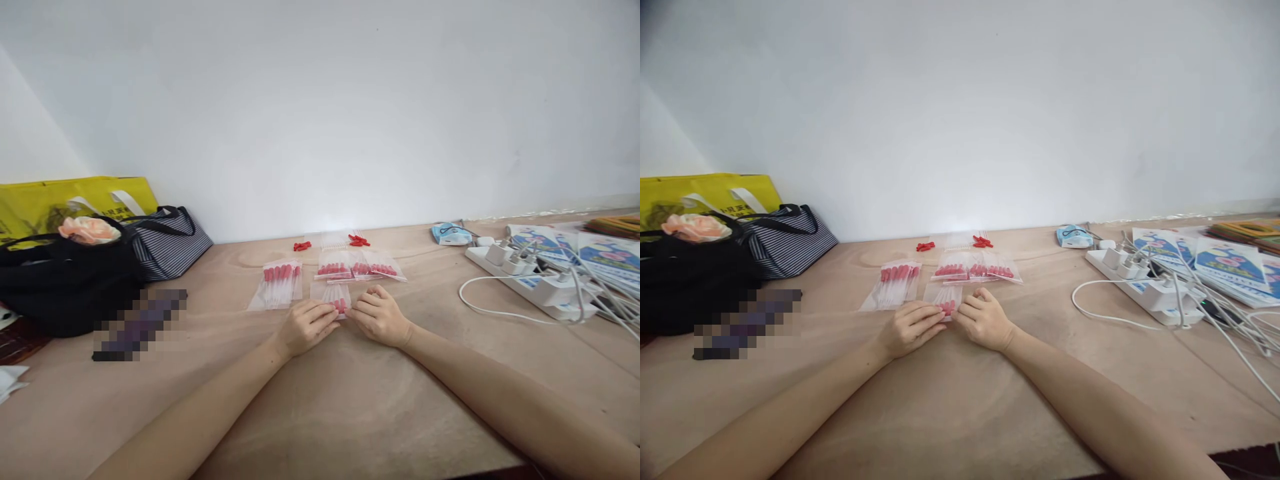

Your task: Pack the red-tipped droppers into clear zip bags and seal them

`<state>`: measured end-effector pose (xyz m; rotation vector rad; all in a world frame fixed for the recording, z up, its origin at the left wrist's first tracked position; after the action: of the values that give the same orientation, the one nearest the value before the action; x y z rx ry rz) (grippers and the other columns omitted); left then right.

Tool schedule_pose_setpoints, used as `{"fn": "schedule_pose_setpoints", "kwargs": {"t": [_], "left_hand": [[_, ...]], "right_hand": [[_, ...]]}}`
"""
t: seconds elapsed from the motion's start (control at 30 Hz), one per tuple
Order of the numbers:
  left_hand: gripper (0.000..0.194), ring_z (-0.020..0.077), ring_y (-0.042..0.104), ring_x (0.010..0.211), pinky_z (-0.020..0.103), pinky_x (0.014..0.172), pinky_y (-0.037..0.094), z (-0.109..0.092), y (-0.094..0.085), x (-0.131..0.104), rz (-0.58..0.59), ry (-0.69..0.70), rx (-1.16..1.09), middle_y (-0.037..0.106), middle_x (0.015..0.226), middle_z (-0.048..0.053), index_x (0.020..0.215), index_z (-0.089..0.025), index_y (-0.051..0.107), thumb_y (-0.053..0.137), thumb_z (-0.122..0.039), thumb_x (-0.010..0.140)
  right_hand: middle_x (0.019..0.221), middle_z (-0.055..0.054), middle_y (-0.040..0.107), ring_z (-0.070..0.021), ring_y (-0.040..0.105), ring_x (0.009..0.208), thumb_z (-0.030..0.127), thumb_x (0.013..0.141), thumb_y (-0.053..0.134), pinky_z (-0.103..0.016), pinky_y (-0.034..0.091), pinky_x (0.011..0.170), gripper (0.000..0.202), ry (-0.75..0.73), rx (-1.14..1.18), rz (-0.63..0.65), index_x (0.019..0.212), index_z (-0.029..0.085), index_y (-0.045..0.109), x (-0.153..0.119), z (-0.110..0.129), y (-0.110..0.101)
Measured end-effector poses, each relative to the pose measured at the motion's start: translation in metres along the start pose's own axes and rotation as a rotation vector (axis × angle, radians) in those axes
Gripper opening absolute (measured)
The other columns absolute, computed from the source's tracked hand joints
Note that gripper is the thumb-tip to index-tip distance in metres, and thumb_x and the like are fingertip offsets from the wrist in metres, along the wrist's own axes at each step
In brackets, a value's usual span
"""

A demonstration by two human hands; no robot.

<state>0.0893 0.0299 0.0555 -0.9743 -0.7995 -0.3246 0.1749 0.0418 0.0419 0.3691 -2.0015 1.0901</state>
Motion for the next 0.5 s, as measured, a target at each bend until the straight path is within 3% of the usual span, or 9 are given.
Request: {"fn": "schedule_pose_setpoints", "kwargs": {"t": [0.27,0.5], "left_hand": [[0.010,0.0152,0.061,0.070,0.028,0.062,0.052,0.001,0.002,-0.001,0.002,-0.009,-0.013,0.067,0.076,0.004,0.082,-0.013,0.061,0.052,-0.010,0.081],[0.010,0.0146,0.061,0.070,0.027,0.061,0.052,0.004,0.001,-0.002,-0.019,-0.034,-0.051,0.067,0.077,0.004,0.084,-0.014,0.061,0.051,-0.011,0.082]], "right_hand": [[0.062,0.000,0.058,-0.0106,0.045,0.063,0.015,0.081,0.047,-0.029,0.029,0.066,0.015,0.093,0.006,-0.014,0.073,0.017,0.059,0.009,-0.002,-0.003],[0.072,0.001,0.061,-0.0112,0.048,0.070,0.011,0.082,0.047,-0.031,0.030,0.072,0.015,-0.118,-0.059,-0.021,0.080,0.018,0.059,0.004,0.007,-0.010]]}}
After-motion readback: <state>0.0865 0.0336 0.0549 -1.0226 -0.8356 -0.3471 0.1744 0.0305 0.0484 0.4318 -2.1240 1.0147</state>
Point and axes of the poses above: each hand's wrist, its own x-axis towards the middle knuckle, its own y-axis out of the palm, z = x × y, the point moved 9 cm from there along x, towards the middle knuckle
